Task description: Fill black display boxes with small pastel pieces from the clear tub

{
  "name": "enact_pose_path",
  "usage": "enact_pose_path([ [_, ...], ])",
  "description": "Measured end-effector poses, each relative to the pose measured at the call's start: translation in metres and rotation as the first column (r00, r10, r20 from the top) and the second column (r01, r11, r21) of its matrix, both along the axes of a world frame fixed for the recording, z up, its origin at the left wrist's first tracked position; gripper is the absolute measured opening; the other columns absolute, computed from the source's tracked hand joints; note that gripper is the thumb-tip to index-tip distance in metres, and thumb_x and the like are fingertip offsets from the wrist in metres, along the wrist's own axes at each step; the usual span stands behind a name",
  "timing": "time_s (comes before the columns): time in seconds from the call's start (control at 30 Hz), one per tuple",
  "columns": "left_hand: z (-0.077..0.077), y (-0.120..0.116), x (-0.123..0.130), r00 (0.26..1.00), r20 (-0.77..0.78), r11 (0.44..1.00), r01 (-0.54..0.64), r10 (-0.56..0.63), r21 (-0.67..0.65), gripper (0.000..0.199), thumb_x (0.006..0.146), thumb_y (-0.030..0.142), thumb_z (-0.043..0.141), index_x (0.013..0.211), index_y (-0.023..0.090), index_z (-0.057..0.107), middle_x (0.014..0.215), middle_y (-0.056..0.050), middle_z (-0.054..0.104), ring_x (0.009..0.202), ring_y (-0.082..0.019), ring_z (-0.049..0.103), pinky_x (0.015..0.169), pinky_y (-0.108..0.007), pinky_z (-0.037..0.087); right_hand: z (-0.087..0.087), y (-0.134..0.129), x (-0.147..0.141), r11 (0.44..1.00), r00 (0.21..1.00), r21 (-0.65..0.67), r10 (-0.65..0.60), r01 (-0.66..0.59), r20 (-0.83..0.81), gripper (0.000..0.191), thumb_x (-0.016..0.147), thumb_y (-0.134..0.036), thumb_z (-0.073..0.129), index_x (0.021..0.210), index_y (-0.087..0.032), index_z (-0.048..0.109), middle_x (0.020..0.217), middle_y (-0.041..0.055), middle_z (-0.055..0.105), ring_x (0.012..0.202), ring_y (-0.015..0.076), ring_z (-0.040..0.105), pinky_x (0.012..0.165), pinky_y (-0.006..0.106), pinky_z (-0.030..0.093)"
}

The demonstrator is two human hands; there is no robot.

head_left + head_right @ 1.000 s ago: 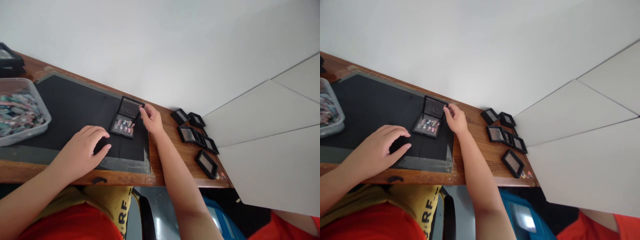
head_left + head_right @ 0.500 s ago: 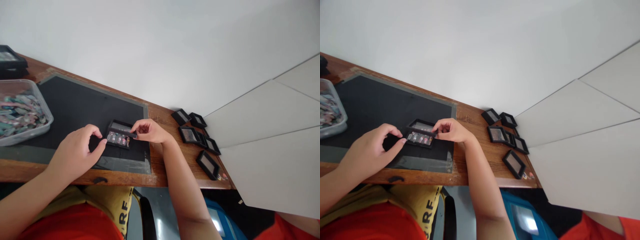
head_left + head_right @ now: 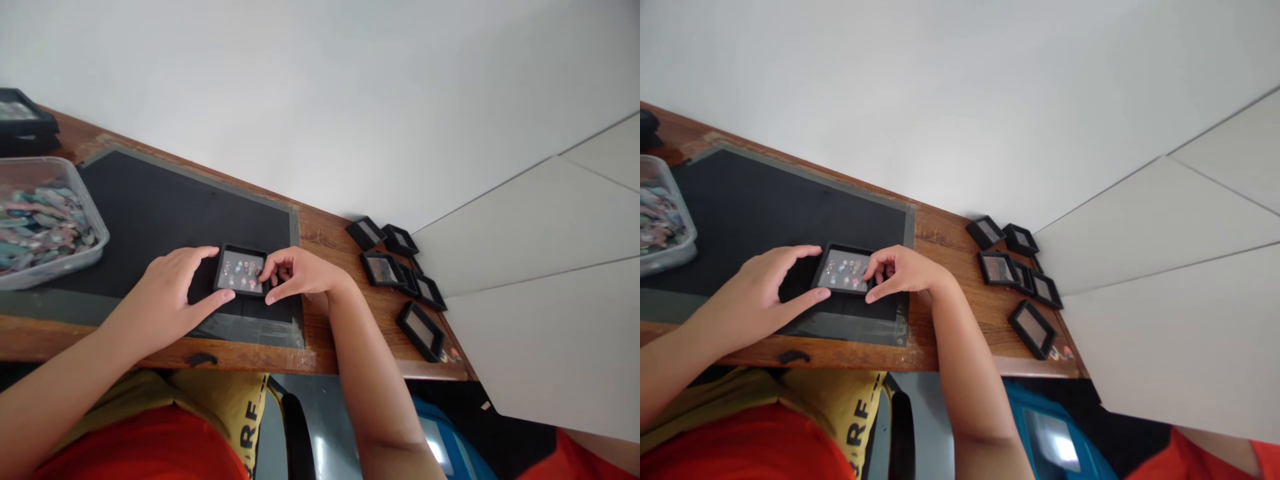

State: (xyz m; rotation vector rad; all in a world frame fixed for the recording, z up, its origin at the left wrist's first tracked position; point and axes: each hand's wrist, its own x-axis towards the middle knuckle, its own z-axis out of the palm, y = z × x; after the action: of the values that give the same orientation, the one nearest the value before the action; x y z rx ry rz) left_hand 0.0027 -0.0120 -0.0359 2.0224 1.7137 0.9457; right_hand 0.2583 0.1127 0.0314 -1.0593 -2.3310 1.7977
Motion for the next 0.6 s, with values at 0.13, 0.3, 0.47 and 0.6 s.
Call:
enact_pose_path([
  [0.13, 0.0026, 0.0019, 0.0000, 0.998, 0.047, 0.998, -0.035, 0.037, -0.044, 0.069, 0.097, 0.068, 0.051, 0.143, 0.016, 0.057, 0.144, -0.019, 0.067, 0.133, -0.041, 0.062, 0.113, -0.065, 0.048, -0.0004, -0.0002, -0.0006, 1.000, 1.000, -0.011, -0.001, 0.001, -0.004, 0.044, 0.058, -0.036, 0.100, 0.088, -0.017, 0.075, 0.070, -0.0063, 0.067, 0.059, 0.0059, 0.051, 0.055, 0.020, 0.037],
  [0.3, 0.0022, 0.0037, -0.0002, 0.998, 0.052, 0.998, -0.027, 0.030, -0.051, 0.070, 0.095, 0.068, 0.054, 0.141, 0.016, 0.058, 0.141, -0.019, 0.068, 0.131, -0.041, 0.062, 0.113, -0.065, 0.048, -0.0001, -0.0015, -0.0014, 1.000, 1.000, -0.004, -0.018, 0.018, 0.006, 0.045, 0.057, -0.035, 0.101, 0.088, -0.017, 0.074, 0.070, -0.0062, 0.066, 0.059, 0.0061, 0.052, 0.056, 0.020, 0.037],
  [0.47, -0.0008, 0.0049, -0.0018, 0.999, 0.041, 0.999, -0.025, 0.026, -0.035, 0.065, 0.094, 0.066, 0.057, 0.140, 0.019, 0.059, 0.140, -0.018, 0.068, 0.131, -0.039, 0.062, 0.113, -0.063, 0.048, 0.0002, -0.0023, -0.0022, 1.000, 1.000, 0.017, -0.019, 0.019, 0.017, 0.046, 0.055, -0.038, 0.101, 0.087, -0.017, 0.074, 0.069, -0.0064, 0.064, 0.062, 0.0076, 0.053, 0.057, 0.021, 0.038],
  [0.6, -0.0016, 0.0058, -0.0035, 0.999, 0.043, 0.999, -0.017, 0.019, -0.051, 0.064, 0.094, 0.067, 0.058, 0.137, 0.020, 0.061, 0.137, -0.017, 0.069, 0.130, -0.040, 0.061, 0.111, -0.064, 0.049, 0.0003, -0.0021, -0.0020, 0.999, 1.000, 0.043, -0.003, 0.002, 0.022, 0.044, 0.058, -0.039, 0.100, 0.087, -0.018, 0.074, 0.069, -0.0066, 0.063, 0.063, 0.0080, 0.053, 0.058, 0.021, 0.038],
])
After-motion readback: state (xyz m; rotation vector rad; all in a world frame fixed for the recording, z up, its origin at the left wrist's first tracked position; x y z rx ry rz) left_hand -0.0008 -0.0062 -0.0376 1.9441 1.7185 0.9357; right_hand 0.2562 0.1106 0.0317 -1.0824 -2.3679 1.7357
